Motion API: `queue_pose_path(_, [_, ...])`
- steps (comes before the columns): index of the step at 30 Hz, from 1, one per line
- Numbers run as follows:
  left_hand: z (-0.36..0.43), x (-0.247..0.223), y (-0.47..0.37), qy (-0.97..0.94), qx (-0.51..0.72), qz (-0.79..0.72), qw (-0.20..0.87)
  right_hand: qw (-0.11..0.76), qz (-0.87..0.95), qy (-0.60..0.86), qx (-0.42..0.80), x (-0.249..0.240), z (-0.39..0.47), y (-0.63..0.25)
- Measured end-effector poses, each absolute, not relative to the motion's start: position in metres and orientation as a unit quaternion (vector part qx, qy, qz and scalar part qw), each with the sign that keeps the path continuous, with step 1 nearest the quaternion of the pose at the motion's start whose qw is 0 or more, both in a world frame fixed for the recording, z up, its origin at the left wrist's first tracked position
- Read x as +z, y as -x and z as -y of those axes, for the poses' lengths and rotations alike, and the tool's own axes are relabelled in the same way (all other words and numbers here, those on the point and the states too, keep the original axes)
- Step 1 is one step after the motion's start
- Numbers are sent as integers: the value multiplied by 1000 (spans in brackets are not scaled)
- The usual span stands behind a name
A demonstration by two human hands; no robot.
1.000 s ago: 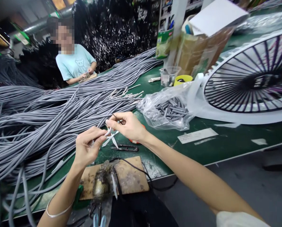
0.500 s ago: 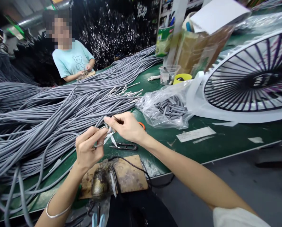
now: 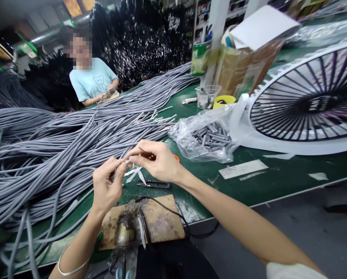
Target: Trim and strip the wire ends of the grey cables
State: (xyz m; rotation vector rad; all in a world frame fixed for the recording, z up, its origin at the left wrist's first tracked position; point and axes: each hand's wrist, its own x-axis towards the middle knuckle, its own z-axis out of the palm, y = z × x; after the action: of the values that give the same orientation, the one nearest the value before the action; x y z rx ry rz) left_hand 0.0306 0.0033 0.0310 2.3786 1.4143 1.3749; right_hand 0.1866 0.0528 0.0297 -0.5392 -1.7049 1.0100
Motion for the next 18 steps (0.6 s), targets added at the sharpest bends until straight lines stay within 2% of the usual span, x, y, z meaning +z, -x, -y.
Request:
queue_pose_path(3, [-2,29,-32,-786,419,-454,21,536,696,261,400,26,-53,-185])
queue_pose_path(7, [-2,23,-36,-785,430,-439,-82,525,673,302,425,22,-50,-180])
queue_pose_path(10, [-4,21,-37,-775,432,-450,-105,521,671,321,418,22,-46,-179])
queue_pose_path(13, [-5,23,-36,-757,437,-481,-60,514,693,316,395,24,-43,-179])
queue_pose_path(18, [-3,31,-35,-700,475,-530,62,439,754,339,351,27,-39,-179])
